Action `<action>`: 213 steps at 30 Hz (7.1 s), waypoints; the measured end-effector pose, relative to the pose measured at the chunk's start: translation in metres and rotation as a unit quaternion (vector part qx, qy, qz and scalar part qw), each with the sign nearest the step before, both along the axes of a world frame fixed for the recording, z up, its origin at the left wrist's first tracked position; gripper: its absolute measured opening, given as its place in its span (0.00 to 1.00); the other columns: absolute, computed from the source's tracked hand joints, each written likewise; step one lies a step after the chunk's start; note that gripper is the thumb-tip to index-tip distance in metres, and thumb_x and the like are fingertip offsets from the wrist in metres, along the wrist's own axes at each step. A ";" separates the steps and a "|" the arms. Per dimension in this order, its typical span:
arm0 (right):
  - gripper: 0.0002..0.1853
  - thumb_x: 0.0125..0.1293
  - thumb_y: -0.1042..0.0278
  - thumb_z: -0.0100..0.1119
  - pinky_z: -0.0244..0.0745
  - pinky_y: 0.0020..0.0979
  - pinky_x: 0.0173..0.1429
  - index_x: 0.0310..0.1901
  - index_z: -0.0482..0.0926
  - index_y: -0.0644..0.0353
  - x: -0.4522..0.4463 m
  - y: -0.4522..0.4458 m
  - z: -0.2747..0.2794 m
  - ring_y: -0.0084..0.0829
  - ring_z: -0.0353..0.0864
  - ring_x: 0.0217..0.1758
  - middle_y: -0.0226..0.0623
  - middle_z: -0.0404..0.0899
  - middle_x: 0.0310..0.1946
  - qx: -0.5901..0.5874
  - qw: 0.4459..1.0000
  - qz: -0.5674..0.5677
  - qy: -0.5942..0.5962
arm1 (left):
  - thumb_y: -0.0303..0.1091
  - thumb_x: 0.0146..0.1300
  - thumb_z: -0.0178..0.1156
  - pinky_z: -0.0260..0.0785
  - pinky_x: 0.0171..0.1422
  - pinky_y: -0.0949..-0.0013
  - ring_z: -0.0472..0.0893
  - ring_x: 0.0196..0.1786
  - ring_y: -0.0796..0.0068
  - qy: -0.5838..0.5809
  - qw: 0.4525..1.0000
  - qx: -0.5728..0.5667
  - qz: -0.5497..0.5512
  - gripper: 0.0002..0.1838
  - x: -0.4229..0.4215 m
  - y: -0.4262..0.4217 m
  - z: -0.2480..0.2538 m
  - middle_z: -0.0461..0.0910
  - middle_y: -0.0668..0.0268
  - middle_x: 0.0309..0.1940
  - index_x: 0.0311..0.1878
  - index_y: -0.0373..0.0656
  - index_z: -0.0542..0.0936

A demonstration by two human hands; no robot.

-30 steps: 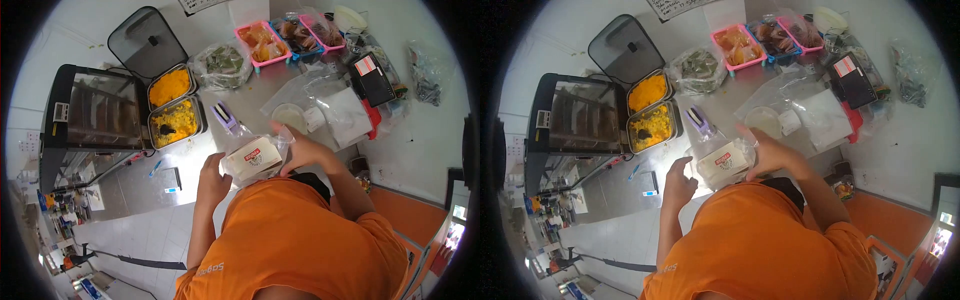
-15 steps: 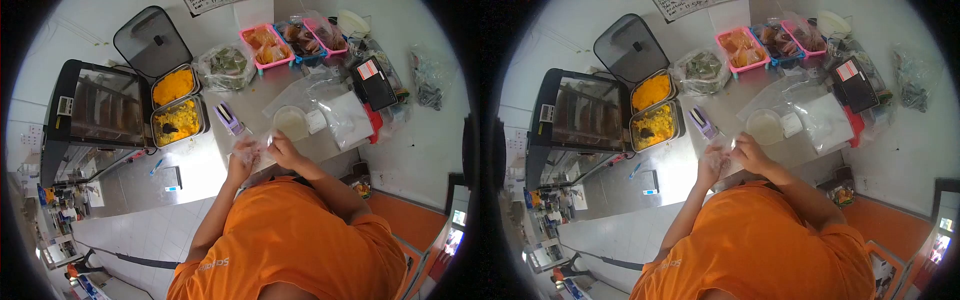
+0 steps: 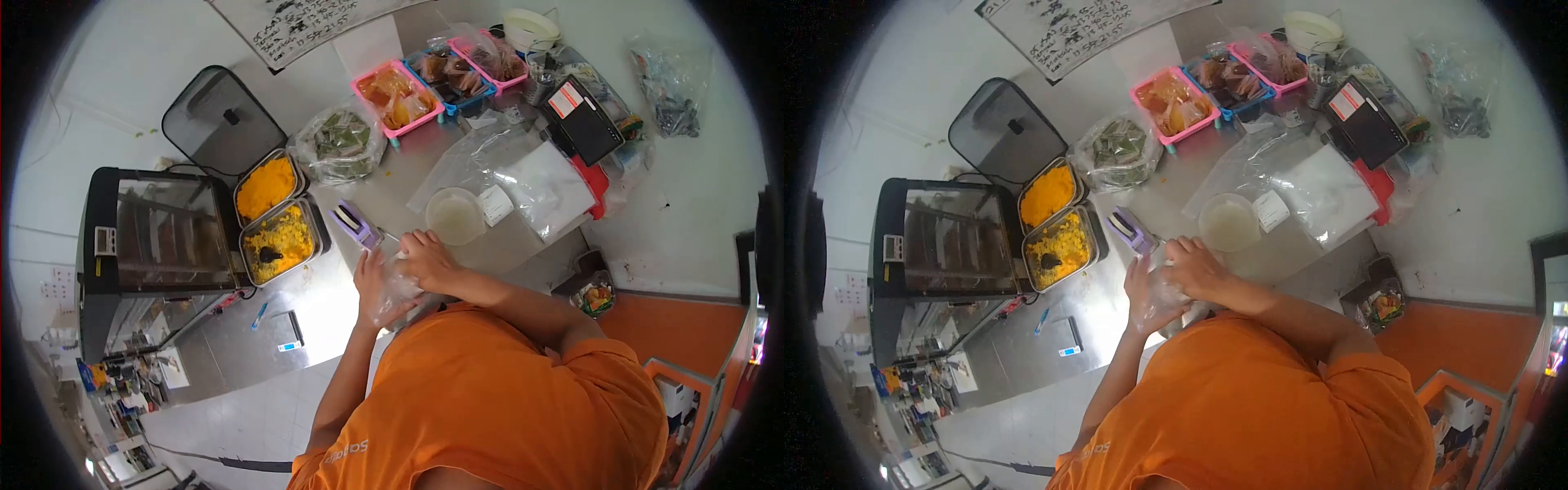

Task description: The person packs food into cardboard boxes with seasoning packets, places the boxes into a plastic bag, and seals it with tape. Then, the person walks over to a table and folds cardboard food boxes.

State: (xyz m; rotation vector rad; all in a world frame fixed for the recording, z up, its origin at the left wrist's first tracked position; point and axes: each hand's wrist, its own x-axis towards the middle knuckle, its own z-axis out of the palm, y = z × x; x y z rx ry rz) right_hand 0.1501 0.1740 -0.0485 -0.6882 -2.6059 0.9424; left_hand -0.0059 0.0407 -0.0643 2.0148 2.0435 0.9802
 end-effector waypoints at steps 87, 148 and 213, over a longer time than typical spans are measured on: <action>0.05 0.60 0.81 0.71 0.82 0.29 0.50 0.34 0.84 0.61 0.106 0.279 -0.018 0.26 0.86 0.44 0.31 0.84 0.39 -0.277 0.822 -0.286 0.407 | 0.28 0.63 0.74 0.77 0.40 0.62 0.85 0.35 0.65 -0.215 0.951 -0.139 0.175 0.07 0.062 0.002 0.029 0.86 0.57 0.33 0.39 0.35 0.86; 0.09 0.53 0.67 0.67 0.73 0.51 0.42 0.29 0.78 0.63 0.026 -0.040 -0.097 0.57 0.81 0.38 0.53 0.81 0.30 -0.034 0.971 -0.065 0.227 | 0.36 0.67 0.56 0.71 0.33 0.57 0.81 0.28 0.55 -0.066 0.980 -0.103 -0.158 0.15 0.030 0.007 0.029 0.81 0.50 0.23 0.29 0.36 0.83; 0.07 0.77 0.71 0.54 0.71 0.27 0.36 0.39 0.79 0.59 0.058 -0.056 -0.052 0.20 0.77 0.31 0.24 0.79 0.30 -0.641 0.760 -0.047 0.099 | 0.31 0.61 0.75 0.78 0.40 0.63 0.88 0.34 0.68 -0.492 0.836 -0.169 0.173 0.09 0.018 -0.031 -0.071 0.87 0.56 0.29 0.36 0.36 0.87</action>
